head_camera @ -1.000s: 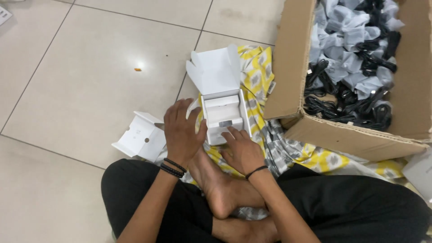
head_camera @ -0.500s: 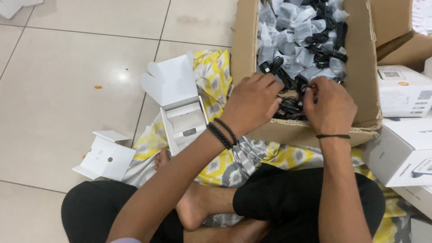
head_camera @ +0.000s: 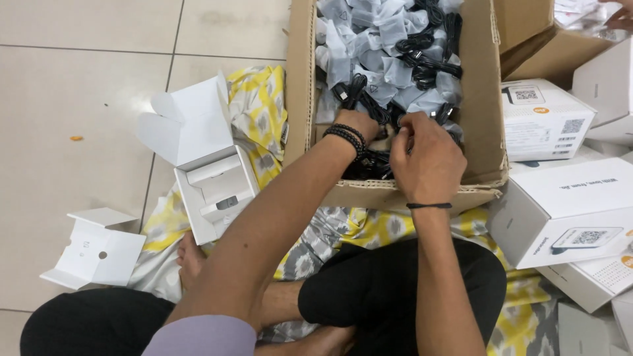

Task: The person packs or unpacks small electronic voice box devices and cables into boxes.

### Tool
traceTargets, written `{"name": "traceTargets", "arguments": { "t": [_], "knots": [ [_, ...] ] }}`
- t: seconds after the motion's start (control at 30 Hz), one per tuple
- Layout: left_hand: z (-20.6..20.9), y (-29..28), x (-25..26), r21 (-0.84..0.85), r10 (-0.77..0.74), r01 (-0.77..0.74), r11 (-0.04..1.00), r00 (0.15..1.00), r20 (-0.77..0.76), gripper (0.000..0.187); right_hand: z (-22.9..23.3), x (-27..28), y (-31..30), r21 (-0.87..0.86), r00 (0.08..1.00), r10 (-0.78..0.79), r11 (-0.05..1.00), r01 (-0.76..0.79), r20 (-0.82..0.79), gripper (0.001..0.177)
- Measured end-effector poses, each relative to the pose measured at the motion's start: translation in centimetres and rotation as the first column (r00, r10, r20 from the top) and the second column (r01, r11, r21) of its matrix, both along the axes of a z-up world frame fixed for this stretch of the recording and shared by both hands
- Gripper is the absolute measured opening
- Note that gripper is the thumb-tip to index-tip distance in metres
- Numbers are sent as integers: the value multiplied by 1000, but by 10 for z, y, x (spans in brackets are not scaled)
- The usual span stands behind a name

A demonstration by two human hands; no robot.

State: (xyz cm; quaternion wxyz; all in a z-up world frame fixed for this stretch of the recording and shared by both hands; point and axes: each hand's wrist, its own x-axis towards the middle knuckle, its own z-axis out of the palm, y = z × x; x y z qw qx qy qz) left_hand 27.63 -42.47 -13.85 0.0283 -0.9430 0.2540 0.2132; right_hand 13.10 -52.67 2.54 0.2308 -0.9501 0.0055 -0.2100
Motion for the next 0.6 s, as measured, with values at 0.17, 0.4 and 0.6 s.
{"name": "traceTargets", "arguments": {
  "t": [0.17, 0.4, 0.6],
  "knots": [
    [79, 14, -29, -23, 61, -59, 998, 993, 98, 22, 1, -2, -2, -43, 997, 27, 999, -24, 67, 11],
    [145, 38, -56, -813, 447, -97, 574, 869, 212, 19, -13, 3, -16, 217, 985, 4, 975, -42, 171, 20],
    [165, 46, -58, -921, 107, -122, 370, 990, -88, 25, -17, 13, -31, 647, 1000, 31, 763, -24, 1, 34]
  ]
}}
